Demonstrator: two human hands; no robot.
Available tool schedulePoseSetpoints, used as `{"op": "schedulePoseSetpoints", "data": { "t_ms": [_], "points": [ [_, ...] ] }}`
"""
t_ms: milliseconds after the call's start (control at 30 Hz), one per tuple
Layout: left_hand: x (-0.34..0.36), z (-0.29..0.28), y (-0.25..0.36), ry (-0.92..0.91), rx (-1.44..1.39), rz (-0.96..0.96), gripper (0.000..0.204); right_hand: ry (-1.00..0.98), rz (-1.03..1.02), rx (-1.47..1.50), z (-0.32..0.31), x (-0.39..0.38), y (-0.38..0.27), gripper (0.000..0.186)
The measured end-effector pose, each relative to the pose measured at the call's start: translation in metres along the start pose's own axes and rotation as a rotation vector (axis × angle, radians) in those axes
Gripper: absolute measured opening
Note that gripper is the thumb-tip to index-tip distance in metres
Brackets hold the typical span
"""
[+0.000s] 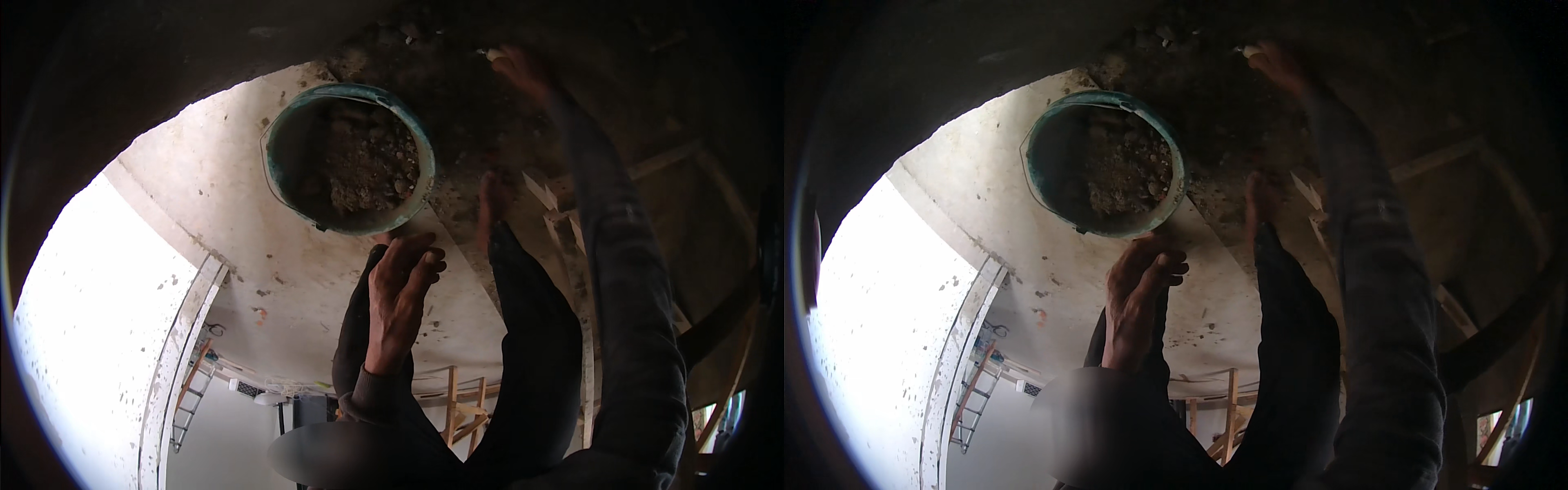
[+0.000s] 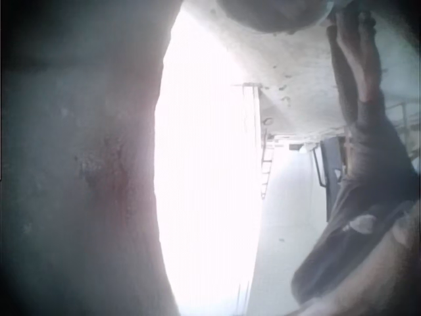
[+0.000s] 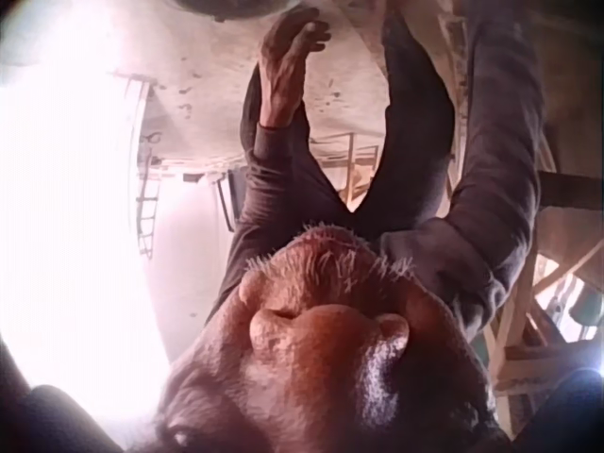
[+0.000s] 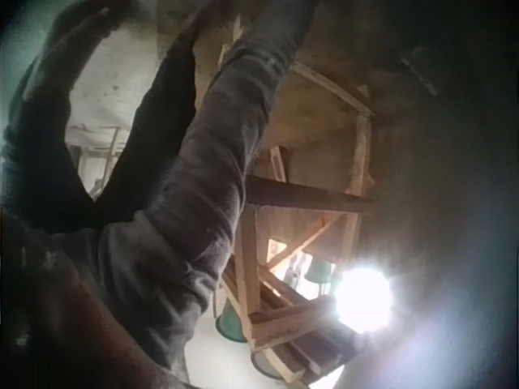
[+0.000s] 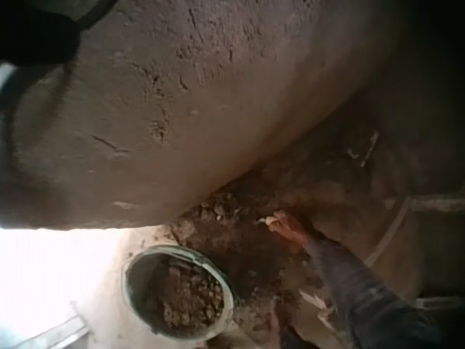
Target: The person applies mortar to a wall using a trowel and a wooden board. They scoop the material from a bucket onto the board and then smooth it onto the lower part of the wall surface while squatting.
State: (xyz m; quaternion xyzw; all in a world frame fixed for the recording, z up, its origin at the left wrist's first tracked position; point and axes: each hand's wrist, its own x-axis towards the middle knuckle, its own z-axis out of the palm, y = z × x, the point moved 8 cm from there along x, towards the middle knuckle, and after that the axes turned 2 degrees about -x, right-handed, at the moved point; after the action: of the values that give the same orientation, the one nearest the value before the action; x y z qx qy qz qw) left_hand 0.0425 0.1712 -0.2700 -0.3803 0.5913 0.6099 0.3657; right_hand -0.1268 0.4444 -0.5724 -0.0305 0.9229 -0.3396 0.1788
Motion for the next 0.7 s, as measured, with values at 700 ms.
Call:
{"op": "schedulePoseSetpoints", "data": {
  "t_ms": [700],
  "points": [
    [0.001, 0.006, -0.005, -0.082, 0.07, 0.031, 0.031, 0.006, 0.194, -0.038, -0.04, -0.063, -0.066, 0.043]
  ]
}}
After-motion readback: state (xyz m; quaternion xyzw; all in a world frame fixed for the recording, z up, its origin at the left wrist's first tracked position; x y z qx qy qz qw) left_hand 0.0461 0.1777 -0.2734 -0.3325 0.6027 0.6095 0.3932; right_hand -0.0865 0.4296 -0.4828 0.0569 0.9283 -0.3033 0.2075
